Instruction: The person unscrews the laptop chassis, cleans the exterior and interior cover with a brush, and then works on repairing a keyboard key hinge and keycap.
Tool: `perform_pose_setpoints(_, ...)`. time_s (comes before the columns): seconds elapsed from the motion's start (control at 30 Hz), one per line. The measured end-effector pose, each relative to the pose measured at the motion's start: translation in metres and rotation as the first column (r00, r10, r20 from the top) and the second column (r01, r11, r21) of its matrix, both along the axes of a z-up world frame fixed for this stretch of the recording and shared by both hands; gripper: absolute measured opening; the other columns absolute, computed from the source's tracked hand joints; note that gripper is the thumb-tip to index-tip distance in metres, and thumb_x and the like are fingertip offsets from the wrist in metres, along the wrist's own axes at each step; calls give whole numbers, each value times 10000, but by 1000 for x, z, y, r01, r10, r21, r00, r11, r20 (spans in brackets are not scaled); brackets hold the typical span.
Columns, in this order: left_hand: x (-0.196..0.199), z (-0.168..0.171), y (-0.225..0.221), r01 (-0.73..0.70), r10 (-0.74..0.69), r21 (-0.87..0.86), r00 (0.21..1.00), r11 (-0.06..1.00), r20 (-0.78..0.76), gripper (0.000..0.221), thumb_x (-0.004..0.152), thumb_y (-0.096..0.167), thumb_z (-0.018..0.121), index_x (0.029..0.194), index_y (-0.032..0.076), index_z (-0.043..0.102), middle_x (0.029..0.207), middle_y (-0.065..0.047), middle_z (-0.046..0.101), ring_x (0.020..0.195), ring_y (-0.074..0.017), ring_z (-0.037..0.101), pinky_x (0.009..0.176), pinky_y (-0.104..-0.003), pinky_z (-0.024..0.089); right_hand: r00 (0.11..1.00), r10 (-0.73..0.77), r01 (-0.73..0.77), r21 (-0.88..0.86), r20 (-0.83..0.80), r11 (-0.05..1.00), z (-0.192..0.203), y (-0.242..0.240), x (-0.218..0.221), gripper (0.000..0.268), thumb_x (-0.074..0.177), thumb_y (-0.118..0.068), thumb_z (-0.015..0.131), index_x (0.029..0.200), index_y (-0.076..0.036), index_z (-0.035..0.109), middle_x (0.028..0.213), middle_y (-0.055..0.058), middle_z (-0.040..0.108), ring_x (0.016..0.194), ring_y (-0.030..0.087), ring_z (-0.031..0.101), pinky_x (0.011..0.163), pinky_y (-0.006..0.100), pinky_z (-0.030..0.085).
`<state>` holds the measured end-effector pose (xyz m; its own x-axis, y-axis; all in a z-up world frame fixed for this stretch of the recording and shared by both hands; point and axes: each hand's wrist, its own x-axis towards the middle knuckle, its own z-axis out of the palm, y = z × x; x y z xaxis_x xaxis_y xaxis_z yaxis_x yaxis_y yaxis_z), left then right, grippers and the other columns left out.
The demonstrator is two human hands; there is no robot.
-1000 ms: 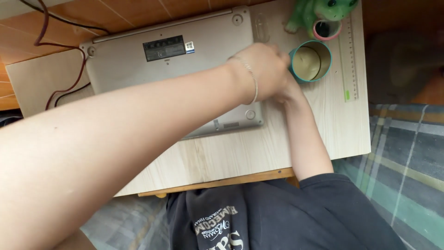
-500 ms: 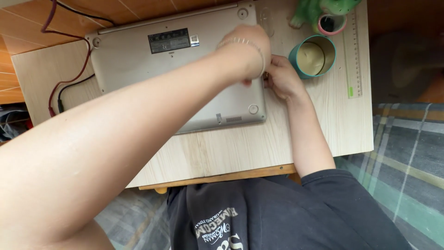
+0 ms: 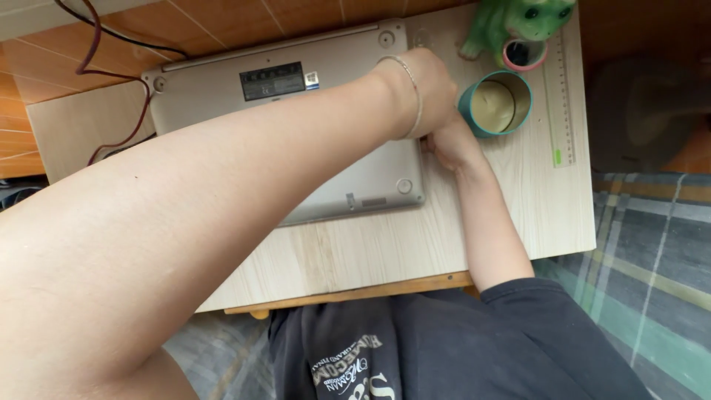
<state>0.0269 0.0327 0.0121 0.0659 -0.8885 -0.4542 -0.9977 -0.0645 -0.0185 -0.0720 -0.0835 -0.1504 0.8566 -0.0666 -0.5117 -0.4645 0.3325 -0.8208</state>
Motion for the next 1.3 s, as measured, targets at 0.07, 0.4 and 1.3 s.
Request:
perform_pose_setpoints(0.07, -4, -2, 1, 12, -12, -10, 1000, 1000, -4, 221, 868, 189, 695, 1047, 124, 807, 1083, -129, 768, 1000, -344, 728, 797, -456, 584, 1000, 23, -23, -62, -13, 998, -18, -8, -3, 226, 1024, -261, 609, 1204, -129, 650, 965, 28, 685, 756, 117, 584, 553, 290, 433)
perform_pose_setpoints(0.4, -36, 25, 4, 122, -123, -148, 992, 981, 1, 309, 968, 420, 648, 913, 158, 802, 951, -110, 768, 887, -333, 729, 740, -462, 584, 998, -26, -6, -512, -56, 859, -122, -41, 13, 256, 1033, -165, 483, 1167, -86, 687, 1120, 14, 732, 1061, 60, 676, 753, 264, 582)
perform_pose_setpoints(1.3, -13, 22, -5, -437, 428, -60, 896, 897, -120, 265, 856, 171, 678, 1095, 109, 776, 1149, -154, 726, 1041, -333, 717, 816, -449, 588, 999, 28, -31, -135, -23, 990, -5, -1, 5, 197, 998, -264, 585, 1146, -159, 662, 936, 8, 665, 740, 115, 571, 549, 267, 423)
